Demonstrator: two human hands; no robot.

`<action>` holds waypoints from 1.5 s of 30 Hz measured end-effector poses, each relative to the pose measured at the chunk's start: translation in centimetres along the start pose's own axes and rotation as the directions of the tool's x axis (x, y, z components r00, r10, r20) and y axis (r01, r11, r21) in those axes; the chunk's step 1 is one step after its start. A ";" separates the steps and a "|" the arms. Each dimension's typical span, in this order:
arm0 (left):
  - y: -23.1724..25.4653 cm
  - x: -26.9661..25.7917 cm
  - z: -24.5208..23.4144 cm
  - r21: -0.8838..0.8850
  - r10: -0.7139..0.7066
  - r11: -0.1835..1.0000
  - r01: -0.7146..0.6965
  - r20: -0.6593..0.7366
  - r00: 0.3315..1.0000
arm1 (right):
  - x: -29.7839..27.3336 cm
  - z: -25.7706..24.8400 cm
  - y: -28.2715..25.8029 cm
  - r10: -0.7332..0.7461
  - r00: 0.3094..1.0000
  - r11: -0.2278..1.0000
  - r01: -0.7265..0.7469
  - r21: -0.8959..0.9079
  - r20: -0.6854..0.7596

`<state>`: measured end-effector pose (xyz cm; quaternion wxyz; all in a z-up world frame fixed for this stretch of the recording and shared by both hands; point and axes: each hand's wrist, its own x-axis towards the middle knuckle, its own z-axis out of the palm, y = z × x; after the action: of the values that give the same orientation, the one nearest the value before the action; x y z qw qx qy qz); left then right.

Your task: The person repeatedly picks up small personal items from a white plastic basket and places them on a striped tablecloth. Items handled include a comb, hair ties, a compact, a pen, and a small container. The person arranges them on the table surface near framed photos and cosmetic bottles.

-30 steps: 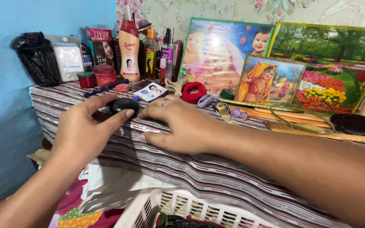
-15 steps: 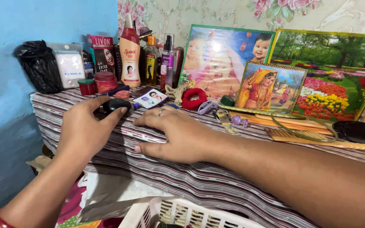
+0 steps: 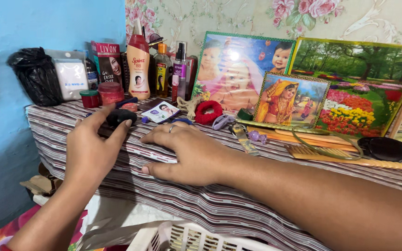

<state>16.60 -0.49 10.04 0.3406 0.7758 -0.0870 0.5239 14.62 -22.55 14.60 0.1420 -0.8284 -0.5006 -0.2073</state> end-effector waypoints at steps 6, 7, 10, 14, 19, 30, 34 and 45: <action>0.4 0.2 -0.2 -0.008 -0.155 0.988 0.156 0.087 0.984 | 0.0 0.0 0.1 -0.007 1.000 1.000 0.007 0.001 0.000; 0.5 0.2 -0.1 -0.010 -0.170 0.985 0.172 0.087 0.982 | 0.0 0.0 0.1 -0.009 1.000 1.000 0.009 0.002 -0.003; 0.7 0.0 0.1 -0.003 -0.050 0.999 0.050 0.007 0.999 | 0.0 0.0 0.0 -0.013 1.000 1.000 0.013 0.004 -0.008; 1.4 -1.0 -0.2 -0.053 0.018 0.998 -0.020 -0.036 0.999 | 0.0 0.0 -0.1 -0.017 1.000 1.000 0.017 -0.025 -0.015; 2.8 -2.1 -1.3 -0.047 -0.163 0.985 0.166 0.068 0.984 | -0.1 0.1 -0.1 -0.016 1.000 0.999 0.016 -0.036 -0.011; 3.7 -5.2 -1.6 -0.107 0.104 0.990 -0.096 0.068 0.992 | -0.3 -0.3 -0.8 -0.054 0.998 0.993 0.055 -0.104 0.017; 4.3 -6.1 -1.9 -0.133 0.142 0.983 -0.129 0.099 0.985 | -0.6 -0.4 -1.3 -0.085 0.996 0.988 0.086 -0.128 0.019; 7.0 -8.1 -3.6 -0.161 0.142 0.980 -0.114 0.173 0.975 | -4.0 -0.8 -3.4 -0.026 0.998 0.999 0.024 -0.036 -0.055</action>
<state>6.94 -5.32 6.81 0.3538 0.7859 -0.2072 0.4629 9.77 -24.38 13.48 0.1384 -0.8185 -0.5029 -0.2409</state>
